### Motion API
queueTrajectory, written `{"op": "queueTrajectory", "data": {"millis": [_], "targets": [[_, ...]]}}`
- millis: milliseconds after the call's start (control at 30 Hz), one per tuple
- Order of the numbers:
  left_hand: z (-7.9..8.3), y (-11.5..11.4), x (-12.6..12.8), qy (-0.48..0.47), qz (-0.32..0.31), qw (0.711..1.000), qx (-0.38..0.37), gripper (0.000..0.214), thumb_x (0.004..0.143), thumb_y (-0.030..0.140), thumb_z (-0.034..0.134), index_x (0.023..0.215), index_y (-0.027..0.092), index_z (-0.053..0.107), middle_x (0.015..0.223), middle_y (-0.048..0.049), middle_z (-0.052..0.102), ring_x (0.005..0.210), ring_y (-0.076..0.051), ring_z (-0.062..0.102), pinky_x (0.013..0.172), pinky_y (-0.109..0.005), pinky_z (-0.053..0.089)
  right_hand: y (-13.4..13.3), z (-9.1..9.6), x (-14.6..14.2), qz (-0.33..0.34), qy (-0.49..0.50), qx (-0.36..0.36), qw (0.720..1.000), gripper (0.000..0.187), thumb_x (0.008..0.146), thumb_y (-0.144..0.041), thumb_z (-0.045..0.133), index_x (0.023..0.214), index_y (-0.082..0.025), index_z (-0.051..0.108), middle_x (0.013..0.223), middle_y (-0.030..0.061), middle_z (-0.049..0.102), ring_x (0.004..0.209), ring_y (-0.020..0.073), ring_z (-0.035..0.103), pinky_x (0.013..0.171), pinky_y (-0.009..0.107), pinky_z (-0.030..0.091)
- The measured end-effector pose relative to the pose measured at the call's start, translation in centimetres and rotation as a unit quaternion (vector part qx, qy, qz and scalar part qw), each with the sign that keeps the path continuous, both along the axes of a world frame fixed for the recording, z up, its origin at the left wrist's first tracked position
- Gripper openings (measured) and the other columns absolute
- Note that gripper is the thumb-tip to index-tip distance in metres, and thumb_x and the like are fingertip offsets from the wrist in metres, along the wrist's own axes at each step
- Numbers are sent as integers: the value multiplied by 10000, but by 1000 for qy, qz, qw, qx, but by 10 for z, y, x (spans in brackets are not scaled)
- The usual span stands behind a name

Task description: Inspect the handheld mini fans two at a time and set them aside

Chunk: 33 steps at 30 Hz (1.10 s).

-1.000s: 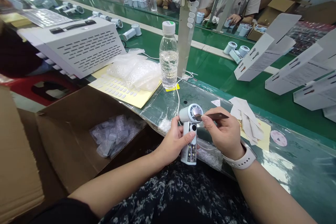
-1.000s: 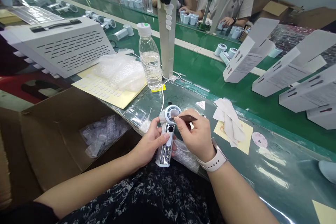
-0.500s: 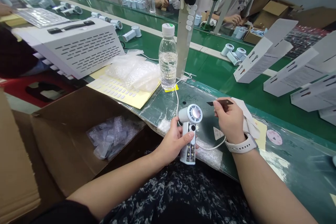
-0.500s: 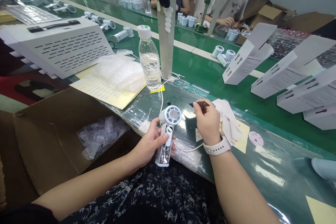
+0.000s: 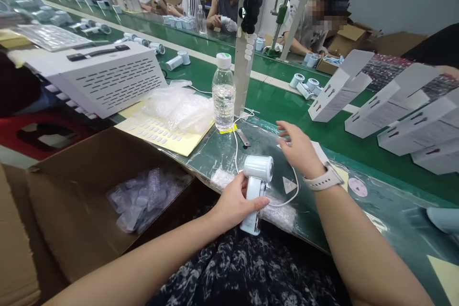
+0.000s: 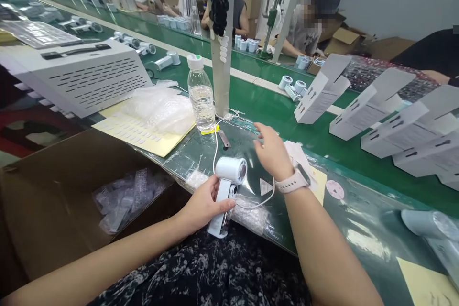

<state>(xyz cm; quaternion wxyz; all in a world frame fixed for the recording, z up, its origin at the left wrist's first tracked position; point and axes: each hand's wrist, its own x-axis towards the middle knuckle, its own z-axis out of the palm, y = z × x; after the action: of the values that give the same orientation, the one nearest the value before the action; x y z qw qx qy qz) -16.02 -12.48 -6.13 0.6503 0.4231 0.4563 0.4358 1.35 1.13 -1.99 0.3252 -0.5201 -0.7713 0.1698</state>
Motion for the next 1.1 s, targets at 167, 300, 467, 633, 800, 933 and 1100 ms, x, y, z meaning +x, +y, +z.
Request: {"op": "queueTrajectory", "data": {"millis": [167, 300, 467, 633, 800, 933, 1100], "targets": [[14, -1, 2, 19, 5, 999, -31, 693, 694, 400, 804, 1198, 182, 382, 1125, -104, 654, 1009, -240, 653, 853, -350, 517, -6, -17, 90, -248, -52, 30, 967, 202, 780, -281, 487, 745, -185, 662, 921, 182, 676, 989, 367, 604, 940, 599, 440], [31, 0, 15, -59, 7, 994, -91, 567, 793, 366, 694, 1195, 223, 321, 1047, -47, 625, 665, -142, 644, 587, -290, 522, -7, -41, 113, -271, -55, 13, 961, 145, 713, -337, 567, 664, -211, 617, 940, 175, 654, 1083, 385, 545, 994, 610, 382], [38, 7, 30, -132, -33, 982, -127, 473, 823, 300, 642, 1135, 230, 295, 891, -30, 663, 484, -127, 612, 427, -234, 462, -6, -48, 94, -215, -17, 18, 976, 172, 746, -353, 539, 641, -232, 601, 936, 125, 691, 976, 320, 588, 927, 532, 445], [33, 13, 32, -141, 19, 971, -193, 366, 858, 231, 551, 1126, 233, 302, 802, -7, 633, 468, -127, 584, 390, -230, 467, -18, -35, 81, -165, 33, 23, 985, 188, 790, -382, 565, 692, -238, 634, 915, 95, 709, 928, 303, 626, 890, 511, 474], [30, 17, 33, -131, 6, 969, -208, 414, 849, 198, 521, 1186, 233, 282, 806, 6, 601, 462, -131, 570, 386, -276, 506, -43, -16, 49, 18, 126, 2, 992, 172, 858, -333, 619, 718, -238, 653, 1061, 88, 684, 1057, 292, 623, 963, 504, 462], [26, 15, 34, -106, 1, 976, -191, 562, 838, 263, 601, 1276, 225, 250, 809, 3, 608, 465, -138, 560, 413, -289, 501, -55, -17, 20, 139, 191, -122, 964, 131, 883, -364, 646, 915, -244, 689, 1260, 102, 625, 1196, 287, 578, 998, 478, 472], [16, 6, 34, -44, 37, 993, -106, 737, 751, 258, 752, 1350, 226, 324, 844, -32, 643, 701, -223, 656, 617, -333, 541, -54, -24, 11, 149, 189, -248, 939, 586, 878, -450, 660, 1412, -280, 487, 1364, 106, 613, 1170, 276, 616, 1016, 479, 480]]}}
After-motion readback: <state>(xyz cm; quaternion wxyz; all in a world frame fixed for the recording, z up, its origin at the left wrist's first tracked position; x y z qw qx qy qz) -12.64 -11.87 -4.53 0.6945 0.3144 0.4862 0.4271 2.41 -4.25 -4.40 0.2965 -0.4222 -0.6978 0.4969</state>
